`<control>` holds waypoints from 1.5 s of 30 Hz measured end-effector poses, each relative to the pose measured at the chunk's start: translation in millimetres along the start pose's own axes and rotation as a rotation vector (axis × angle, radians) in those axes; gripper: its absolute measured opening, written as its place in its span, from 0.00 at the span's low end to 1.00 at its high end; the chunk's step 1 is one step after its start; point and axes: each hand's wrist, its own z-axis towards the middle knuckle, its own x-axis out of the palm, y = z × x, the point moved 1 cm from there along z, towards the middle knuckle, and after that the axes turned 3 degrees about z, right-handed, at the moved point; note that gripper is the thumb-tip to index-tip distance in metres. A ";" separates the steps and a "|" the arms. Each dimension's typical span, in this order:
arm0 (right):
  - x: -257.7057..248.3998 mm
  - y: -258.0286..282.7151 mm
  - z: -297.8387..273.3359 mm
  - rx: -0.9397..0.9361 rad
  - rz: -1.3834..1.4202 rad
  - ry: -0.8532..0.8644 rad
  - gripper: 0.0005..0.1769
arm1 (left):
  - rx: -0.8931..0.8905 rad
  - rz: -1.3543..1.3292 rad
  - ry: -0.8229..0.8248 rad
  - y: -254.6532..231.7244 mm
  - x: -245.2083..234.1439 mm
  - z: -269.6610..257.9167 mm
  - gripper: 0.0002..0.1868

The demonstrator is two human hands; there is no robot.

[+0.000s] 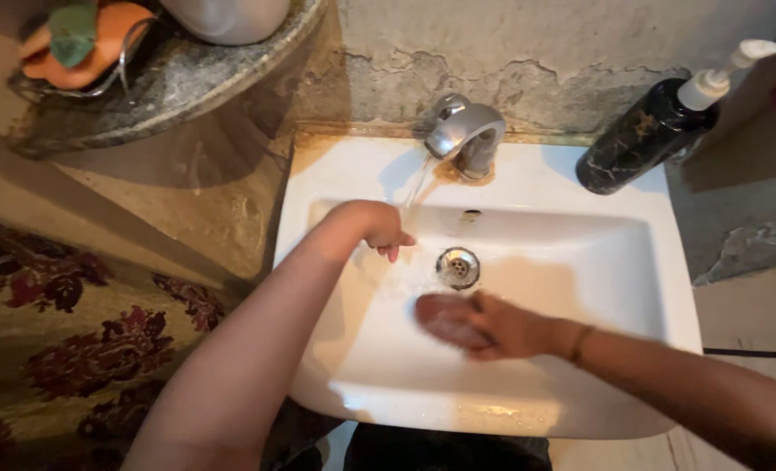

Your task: The person cleans a bathroom sink and faucet using a brush and a liquid soap bottle, then opens a container to scoop out a white powder.

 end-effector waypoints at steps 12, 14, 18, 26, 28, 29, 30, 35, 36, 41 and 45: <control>38.1 13.0 163.8 0.081 -0.094 -0.564 0.47 | -0.190 -0.571 -0.256 74.3 -20.9 -71.3 0.14; 41.9 14.7 142.4 -0.248 -0.107 -0.408 0.46 | -0.211 -0.703 -0.281 72.9 -14.3 -71.1 0.13; 34.1 16.2 110.4 -0.595 -0.137 -0.328 0.50 | -0.165 -0.798 -0.222 58.3 0.3 -53.1 0.15; 22.3 0.6 136.5 -0.196 -0.242 -0.396 0.44 | 0.034 -1.156 -0.150 3.4 11.2 -8.6 0.11; 29.2 5.7 127.7 -0.280 -0.257 -0.359 0.44 | -0.007 -1.131 -0.177 2.1 4.6 -9.7 0.11; 32.5 7.3 116.3 -0.385 -0.279 -0.344 0.46 | -0.027 -1.119 -0.191 1.9 4.0 -8.7 0.11; 33.1 7.5 107.1 -0.491 -0.301 -0.327 0.48 | -0.009 -1.138 -0.190 2.2 5.5 -6.7 0.11; 15.1 -17.9 102.2 -0.273 -0.435 -0.356 0.44 | 0.084 -1.244 -0.232 11.7 15.0 5.8 0.08; 13.7 -22.6 109.7 -0.218 -0.448 -0.416 0.45 | 0.057 -1.230 -0.239 11.2 15.7 9.1 0.08; 40.2 -13.3 177.3 -0.209 -0.269 -0.772 0.46 | 0.033 -1.198 -0.221 17.5 19.8 10.9 0.07; 72.1 -7.4 176.8 -0.064 0.118 -0.361 0.30 | 0.043 -1.218 -0.154 25.2 6.8 -9.7 0.09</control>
